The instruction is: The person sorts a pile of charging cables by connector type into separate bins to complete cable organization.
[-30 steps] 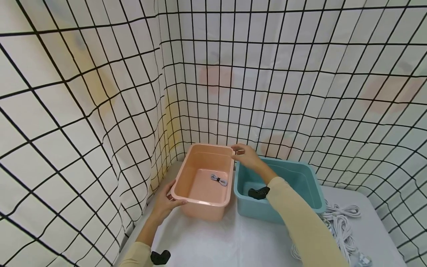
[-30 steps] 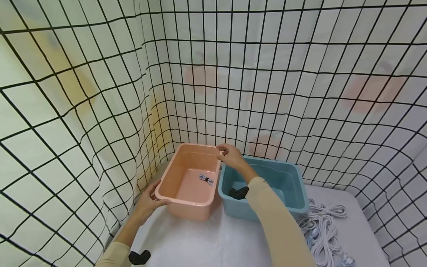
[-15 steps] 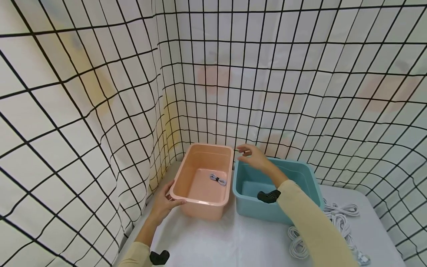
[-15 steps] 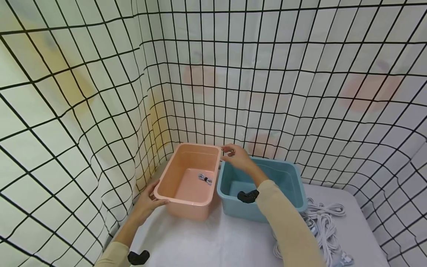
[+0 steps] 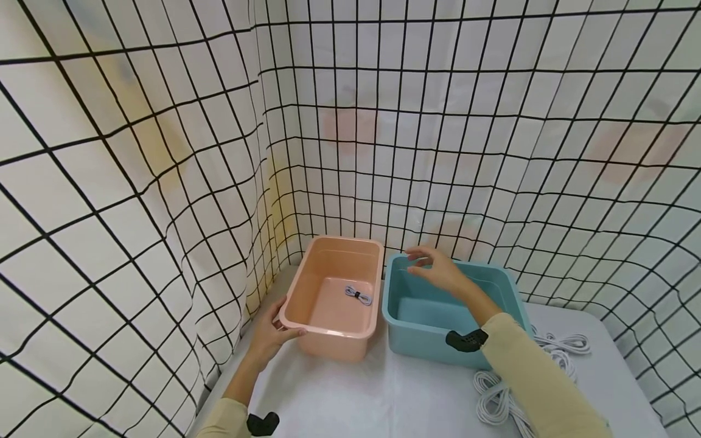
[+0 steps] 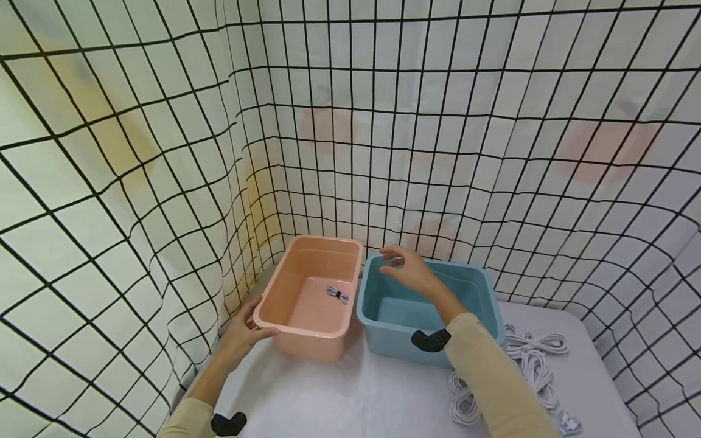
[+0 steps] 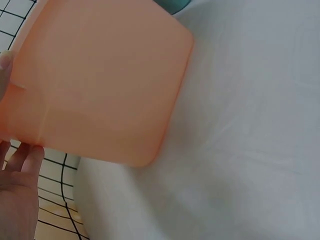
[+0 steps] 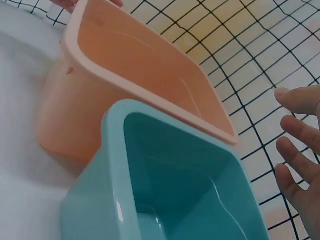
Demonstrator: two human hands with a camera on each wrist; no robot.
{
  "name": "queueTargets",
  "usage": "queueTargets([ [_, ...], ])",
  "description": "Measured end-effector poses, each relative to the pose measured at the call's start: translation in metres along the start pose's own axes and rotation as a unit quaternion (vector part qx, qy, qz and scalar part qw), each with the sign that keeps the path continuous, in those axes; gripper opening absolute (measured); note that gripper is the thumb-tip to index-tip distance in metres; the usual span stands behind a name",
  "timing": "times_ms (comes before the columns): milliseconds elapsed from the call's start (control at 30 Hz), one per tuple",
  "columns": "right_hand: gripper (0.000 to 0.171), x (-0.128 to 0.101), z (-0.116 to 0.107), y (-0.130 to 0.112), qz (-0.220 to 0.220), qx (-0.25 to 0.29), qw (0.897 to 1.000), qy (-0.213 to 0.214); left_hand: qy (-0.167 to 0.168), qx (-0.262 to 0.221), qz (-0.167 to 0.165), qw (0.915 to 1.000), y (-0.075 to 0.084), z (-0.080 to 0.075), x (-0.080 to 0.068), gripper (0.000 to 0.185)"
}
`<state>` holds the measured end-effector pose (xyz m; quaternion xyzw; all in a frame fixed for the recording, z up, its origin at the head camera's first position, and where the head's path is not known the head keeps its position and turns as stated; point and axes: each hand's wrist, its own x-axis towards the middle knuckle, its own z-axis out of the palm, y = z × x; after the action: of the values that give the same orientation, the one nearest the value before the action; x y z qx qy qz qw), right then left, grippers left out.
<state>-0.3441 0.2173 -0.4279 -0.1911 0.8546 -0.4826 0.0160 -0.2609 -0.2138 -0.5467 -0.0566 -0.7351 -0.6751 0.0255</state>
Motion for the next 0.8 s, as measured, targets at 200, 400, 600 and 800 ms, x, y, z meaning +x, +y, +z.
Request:
queueTargets([
  [200,0.049,-0.02,-0.01,0.006,-0.005,-0.008,1.0,-0.005,0.002,-0.007,0.0,1.0,-0.002,0.0,0.002,0.098],
  [400,0.049,-0.043,-0.023,0.011,-0.001,-0.016,1.0,0.005,0.003,-0.015,0.002,0.9999,-0.002,0.002,0.004,0.097],
  [600,0.047,-0.068,-0.03,0.019,-0.013,-0.021,1.0,0.013,0.0,-0.014,0.009,0.9999,-0.004,0.001,0.003,0.097],
  [800,0.047,-0.093,-0.037,0.023,-0.028,-0.01,0.999,0.02,0.003,-0.004,0.026,0.9996,-0.005,0.0,0.001,0.097],
])
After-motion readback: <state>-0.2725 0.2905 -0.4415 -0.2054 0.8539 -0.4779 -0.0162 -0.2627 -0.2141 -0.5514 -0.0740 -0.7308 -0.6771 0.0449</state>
